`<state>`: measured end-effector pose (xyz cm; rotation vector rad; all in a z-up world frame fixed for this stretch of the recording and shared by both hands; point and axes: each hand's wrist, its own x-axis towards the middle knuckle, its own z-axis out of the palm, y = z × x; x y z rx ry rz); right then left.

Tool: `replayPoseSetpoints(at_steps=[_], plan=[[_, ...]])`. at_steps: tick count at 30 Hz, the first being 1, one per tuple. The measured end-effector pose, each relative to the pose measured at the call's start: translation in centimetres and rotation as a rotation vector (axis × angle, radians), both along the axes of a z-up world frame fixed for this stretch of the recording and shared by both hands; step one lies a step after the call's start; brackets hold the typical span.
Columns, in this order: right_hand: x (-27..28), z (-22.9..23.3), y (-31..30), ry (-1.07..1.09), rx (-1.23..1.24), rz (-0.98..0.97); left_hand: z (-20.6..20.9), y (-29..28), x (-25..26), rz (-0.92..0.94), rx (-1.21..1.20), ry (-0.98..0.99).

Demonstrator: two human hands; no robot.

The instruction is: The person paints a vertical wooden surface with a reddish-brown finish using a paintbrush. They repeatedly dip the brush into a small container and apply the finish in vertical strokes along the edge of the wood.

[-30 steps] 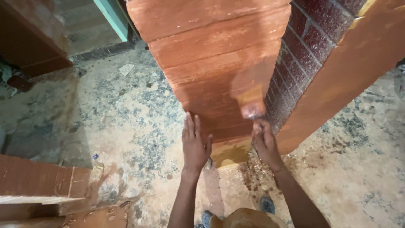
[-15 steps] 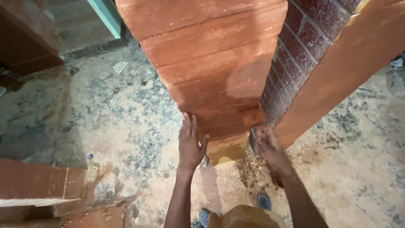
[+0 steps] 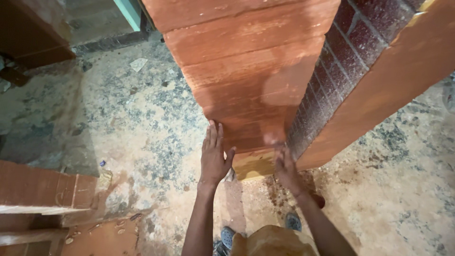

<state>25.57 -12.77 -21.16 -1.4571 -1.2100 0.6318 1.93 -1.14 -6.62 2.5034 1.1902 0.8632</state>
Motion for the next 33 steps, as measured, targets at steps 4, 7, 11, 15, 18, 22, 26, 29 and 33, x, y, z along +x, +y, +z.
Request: replayPoseSetpoints(at_steps=[4,7,11,15,18,22,26,29,33], plan=[[-2.0,-9.9,-3.3,0.478,-0.370,0.095,-0.5,-0.6,-0.2,-0.021,-0.019,-0.030],[-1.7,-10.3,-2.3,0.538,-0.282,0.150,-0.3,0.0,-0.1,-0.033,-0.011,-0.026],[-0.8,-1.0,0.0,0.455,-0.135,0.236,-0.4,-0.2,-0.2,-0.020,-0.016,-0.018],[-1.0,12.6,-2.2,0.391,-0.164,0.213,-0.2,-0.4,-0.5,-0.042,-0.034,-0.058],[-2.4,18.2,-2.9,0.360,0.062,0.240,-0.1,-0.4,-0.6,-0.054,-0.065,-0.085],[-3.9,15.8,-0.4,0.214,0.139,0.206,-0.2,-0.4,-0.7,-0.047,-0.077,-0.065],[-6.1,4.4,2.9,0.111,-0.231,0.148,-0.1,-0.1,-0.9,-0.058,-0.075,-0.041],[-8.1,-5.4,1.7,-0.366,0.367,0.182,-0.3,0.0,-1.2,-0.049,-0.071,0.011],[-9.2,-12.0,0.1,0.486,-0.605,0.193,-0.7,0.3,-1.4,-0.075,-0.058,-0.052]])
